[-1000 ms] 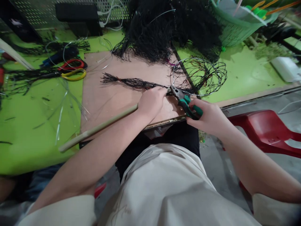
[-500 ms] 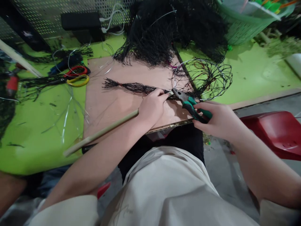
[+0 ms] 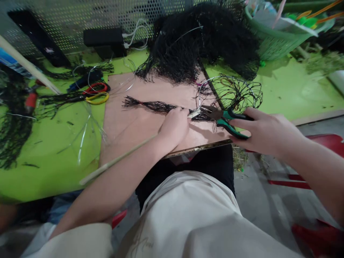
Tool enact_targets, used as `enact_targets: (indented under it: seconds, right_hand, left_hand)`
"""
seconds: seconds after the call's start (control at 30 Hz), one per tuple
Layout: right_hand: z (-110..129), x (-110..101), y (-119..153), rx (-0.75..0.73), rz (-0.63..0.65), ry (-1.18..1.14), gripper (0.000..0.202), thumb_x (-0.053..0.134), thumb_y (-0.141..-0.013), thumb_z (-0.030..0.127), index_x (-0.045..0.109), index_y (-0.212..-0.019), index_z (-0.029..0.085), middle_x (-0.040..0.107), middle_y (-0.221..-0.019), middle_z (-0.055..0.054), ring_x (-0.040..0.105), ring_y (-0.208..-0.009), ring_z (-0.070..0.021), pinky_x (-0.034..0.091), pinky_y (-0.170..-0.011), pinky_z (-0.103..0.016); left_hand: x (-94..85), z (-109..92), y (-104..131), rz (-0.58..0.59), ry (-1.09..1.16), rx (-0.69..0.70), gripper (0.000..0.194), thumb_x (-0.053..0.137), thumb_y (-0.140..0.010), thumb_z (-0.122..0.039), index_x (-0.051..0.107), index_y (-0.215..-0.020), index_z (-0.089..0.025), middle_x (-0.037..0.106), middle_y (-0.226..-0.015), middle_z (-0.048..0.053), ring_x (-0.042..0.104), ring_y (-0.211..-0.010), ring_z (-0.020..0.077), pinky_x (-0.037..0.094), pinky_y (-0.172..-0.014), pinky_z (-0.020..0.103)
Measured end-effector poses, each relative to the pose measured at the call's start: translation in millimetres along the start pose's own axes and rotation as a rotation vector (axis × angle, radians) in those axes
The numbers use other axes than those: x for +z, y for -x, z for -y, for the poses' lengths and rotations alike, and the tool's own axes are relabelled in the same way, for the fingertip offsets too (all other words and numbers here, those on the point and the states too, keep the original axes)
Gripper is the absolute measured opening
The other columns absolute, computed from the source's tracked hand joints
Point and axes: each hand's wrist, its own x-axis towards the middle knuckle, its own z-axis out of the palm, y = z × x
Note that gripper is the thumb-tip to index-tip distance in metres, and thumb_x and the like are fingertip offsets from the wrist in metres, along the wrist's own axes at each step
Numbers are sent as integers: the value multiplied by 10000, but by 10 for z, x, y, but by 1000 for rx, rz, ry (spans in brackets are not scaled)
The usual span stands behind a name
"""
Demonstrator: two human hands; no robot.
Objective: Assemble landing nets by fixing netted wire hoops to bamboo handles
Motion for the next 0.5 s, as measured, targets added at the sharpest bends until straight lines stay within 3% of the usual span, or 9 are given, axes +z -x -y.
enact_targets:
  seconds: [0.1,0.2,0.3,0.5]
  right_hand:
    - [53,152,92,63,-160,-220,250,629,-859,393,720,-1019,223,555,-840,-39,516,-647,-137,353,-551,-261]
    - [115,319,241,161,-404,-474,193,722,-801,318,678,-943,196,572,-820,-24,501,-586,-102,403,-531,-244]
    - [151,488,416,260,-612,-655,257,804,-719,268,615,-888,228,544,-755,8,471,-553,-107,408,-508,-264]
    - [121,826,747,353,-701,-881,312,793,-725,271,570,-938,319,556,-799,-3,536,-647,-193,446,-531,-341]
  left_hand:
    - [-80,-29,-160,109,-37,-5,169,575,-897,-148,720,-984,-137,728,-953,118,655,-862,248,480,-785,363]
    - [-119,-71,-284,227,-44,-18,134,636,-851,-179,717,-955,-161,728,-926,104,657,-818,243,468,-733,352]
    - [-123,-136,-328,256,-73,-32,136,629,-868,-229,706,-958,-161,711,-984,127,659,-855,252,470,-749,355]
    - [-249,-325,-313,228,-93,-96,223,501,-947,-180,576,-1153,-142,698,-1037,157,653,-852,251,462,-733,352]
